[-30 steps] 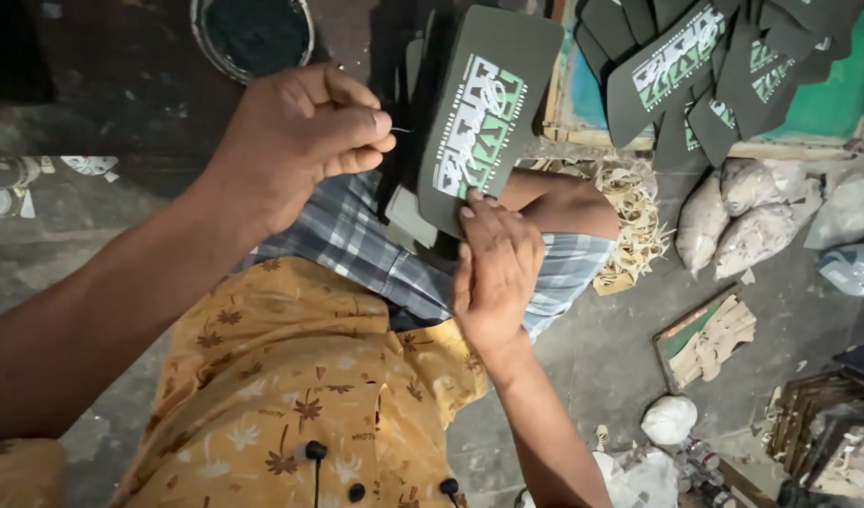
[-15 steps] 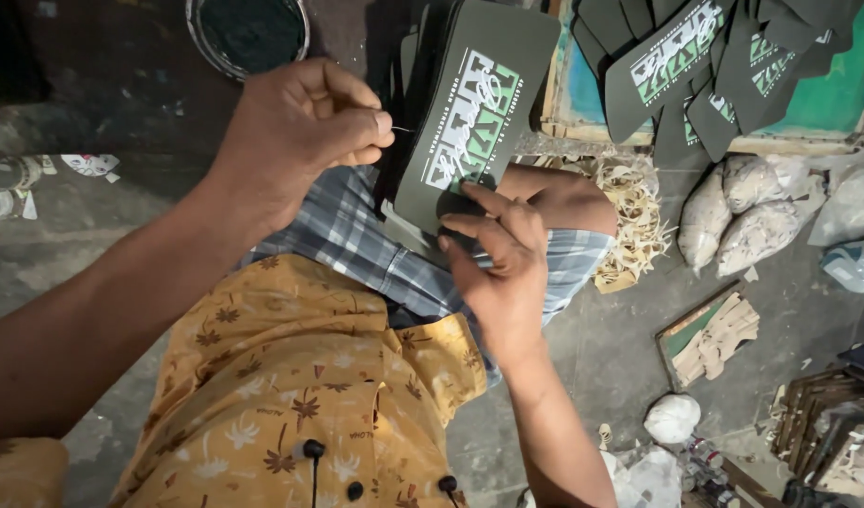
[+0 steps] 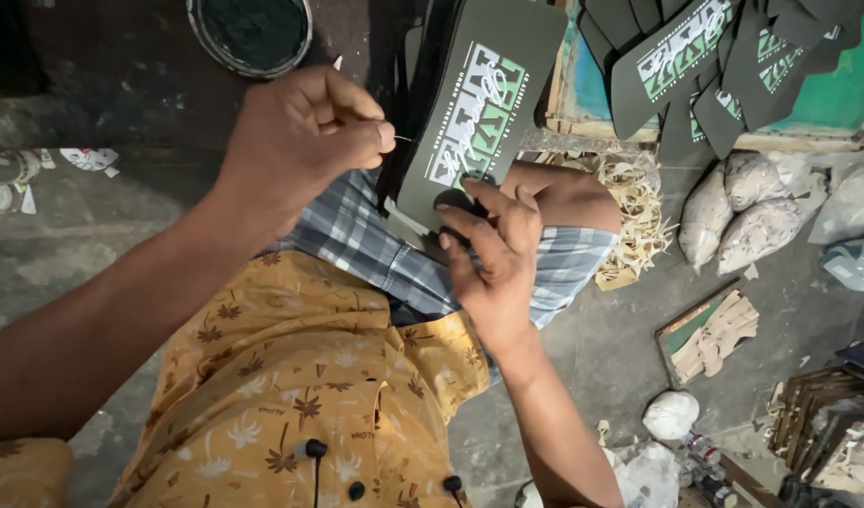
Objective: Cleaning and detailing printed streetwear labels using a needle-like tool to remove excess ink or debris.
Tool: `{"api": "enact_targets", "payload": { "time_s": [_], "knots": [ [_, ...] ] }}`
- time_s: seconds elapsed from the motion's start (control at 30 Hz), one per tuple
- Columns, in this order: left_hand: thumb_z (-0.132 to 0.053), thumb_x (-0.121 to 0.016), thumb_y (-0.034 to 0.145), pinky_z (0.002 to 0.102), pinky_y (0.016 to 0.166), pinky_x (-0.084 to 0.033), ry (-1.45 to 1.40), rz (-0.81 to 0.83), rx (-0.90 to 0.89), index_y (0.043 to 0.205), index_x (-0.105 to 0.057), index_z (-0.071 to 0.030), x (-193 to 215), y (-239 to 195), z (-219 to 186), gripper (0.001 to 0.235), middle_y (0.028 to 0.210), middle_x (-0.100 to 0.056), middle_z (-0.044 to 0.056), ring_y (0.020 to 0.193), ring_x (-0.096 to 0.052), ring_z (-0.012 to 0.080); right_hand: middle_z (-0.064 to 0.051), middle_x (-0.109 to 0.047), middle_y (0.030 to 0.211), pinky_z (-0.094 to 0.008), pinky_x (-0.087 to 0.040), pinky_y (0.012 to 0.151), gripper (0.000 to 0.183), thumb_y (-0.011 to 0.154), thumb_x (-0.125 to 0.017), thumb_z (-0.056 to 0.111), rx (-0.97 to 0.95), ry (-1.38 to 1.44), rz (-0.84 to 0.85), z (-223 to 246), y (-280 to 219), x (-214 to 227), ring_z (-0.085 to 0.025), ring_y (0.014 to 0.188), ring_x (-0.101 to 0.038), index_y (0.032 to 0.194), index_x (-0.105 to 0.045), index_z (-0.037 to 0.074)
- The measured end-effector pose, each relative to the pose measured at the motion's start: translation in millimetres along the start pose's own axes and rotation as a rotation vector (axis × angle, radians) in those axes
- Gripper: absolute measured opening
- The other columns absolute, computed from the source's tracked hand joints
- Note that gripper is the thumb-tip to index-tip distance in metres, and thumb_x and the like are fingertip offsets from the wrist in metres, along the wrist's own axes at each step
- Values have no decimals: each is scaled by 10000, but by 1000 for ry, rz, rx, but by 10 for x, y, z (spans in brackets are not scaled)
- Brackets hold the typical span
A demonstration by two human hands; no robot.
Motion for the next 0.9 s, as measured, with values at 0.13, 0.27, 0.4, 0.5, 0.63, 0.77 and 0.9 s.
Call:
{"api": "enact_targets", "payload": {
  "time_s": [0.13, 0.27, 0.4, 0.5, 0.63, 0.77, 0.9],
  "knots": [
    [-57, -760, 974, 269, 760, -651, 48, -8, -43, 1010, -673, -26, -19, -25, -20, 100, 947, -744, 86, 841, -733, 103, -82, -610, 1396, -519, -330, 1250, 331, 871, -773, 79, -76, 52, -10, -4, 1, -20, -298, 1330, -520, 1198, -735, 111],
    [-50, -766, 960, 263, 734, -642, 44, -16, -22, 998, -674, -26, -43, -39, 3, 102, 930, -745, 85, 815, -726, 100, -108, -580, 1372, -566, -293, 1251, 395, 883, -795, 158, 21, -186, -24, 164, 33, -51, -312, 1308, -517, 1255, -686, 85],
    [-37, -765, 957, 259, 751, -644, 5, -19, -19, 999, -667, -22, -24, -41, 27, 107, 936, -741, 84, 829, -726, 99, -118, -566, 1335, -583, -290, 1232, 427, 914, -819, 244, 38, -299, -59, 203, 40, -162, -308, 1273, -528, 1274, -652, 85],
    [-22, -761, 956, 255, 752, -634, -35, -21, -23, 1007, -662, -16, -3, -53, 26, 112, 942, -741, 86, 833, -723, 99, -118, -572, 1312, -584, -287, 1230, 402, 944, -810, 264, 23, -359, -94, 213, 37, -216, -312, 1248, -540, 1266, -641, 93],
    [-8, -758, 965, 251, 757, -625, -49, -17, -40, 1022, -657, -10, 39, -59, 18, 116, 957, -740, 90, 843, -720, 96, -129, -590, 1335, -580, -312, 1233, 331, 991, -733, 175, 48, -418, -129, 170, -6, -249, -325, 1252, -565, 1286, -631, 66],
    [1, -765, 949, 254, 749, -629, -11, -51, -29, 1015, -662, -4, 50, -40, -37, 123, 945, -749, 100, 825, -733, 108, -172, -582, 1381, -585, -362, 1234, 337, 995, -637, 38, 168, -372, -137, 97, -31, -253, -358, 1288, -578, 1325, -596, -16],
    [-2, -772, 935, 257, 746, -641, 10, -75, -15, 1011, -667, -5, 43, -33, -98, 129, 934, -752, 101, 819, -744, 113, -185, -574, 1391, -592, -359, 1229, 331, 980, -643, 47, 216, -381, -135, 121, -45, -274, -374, 1297, -570, 1305, -602, 0]
  ]
}}
Point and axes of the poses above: each hand's wrist, its own y-axis towards the middle knuckle, its own x-axis out of the back of the hand, z = x × y, the point moved 5 cm from there along y, towards the middle knuckle
